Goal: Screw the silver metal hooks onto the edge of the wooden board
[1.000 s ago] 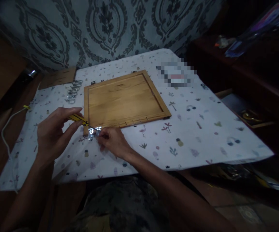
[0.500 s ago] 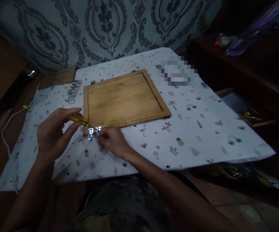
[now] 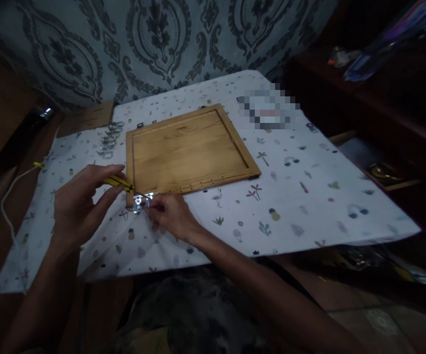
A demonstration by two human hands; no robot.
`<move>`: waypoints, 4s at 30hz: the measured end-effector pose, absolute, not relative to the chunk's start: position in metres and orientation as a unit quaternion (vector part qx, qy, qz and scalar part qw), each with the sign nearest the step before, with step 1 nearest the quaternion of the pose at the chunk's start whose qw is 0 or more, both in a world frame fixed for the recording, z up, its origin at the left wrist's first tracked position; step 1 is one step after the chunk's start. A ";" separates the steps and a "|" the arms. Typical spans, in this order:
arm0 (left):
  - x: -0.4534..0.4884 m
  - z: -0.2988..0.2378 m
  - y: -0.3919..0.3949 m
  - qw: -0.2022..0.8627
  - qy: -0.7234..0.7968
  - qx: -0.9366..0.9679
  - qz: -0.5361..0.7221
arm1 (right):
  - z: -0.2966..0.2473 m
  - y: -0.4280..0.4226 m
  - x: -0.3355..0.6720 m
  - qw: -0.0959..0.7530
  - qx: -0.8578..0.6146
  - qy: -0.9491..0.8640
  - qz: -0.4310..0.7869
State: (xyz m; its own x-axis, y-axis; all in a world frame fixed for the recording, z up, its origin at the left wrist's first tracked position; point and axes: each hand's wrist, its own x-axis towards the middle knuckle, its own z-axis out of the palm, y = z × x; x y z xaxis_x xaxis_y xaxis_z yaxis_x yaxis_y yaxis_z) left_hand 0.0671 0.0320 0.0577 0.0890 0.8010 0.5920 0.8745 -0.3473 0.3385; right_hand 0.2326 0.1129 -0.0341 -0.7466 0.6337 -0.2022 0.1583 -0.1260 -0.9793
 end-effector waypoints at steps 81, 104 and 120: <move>0.073 0.036 0.037 -0.084 -0.607 -0.609 -0.504 | -0.030 0.114 0.239 0.275 -0.322 -0.628 0.653; 0.053 0.016 0.025 -0.054 -0.615 -0.680 -0.395 | 0.023 0.153 0.223 0.281 -0.144 -0.756 0.573; 0.058 -0.027 0.027 -0.030 -0.669 -0.709 -0.222 | 0.013 0.156 0.224 0.287 -0.149 -0.743 0.586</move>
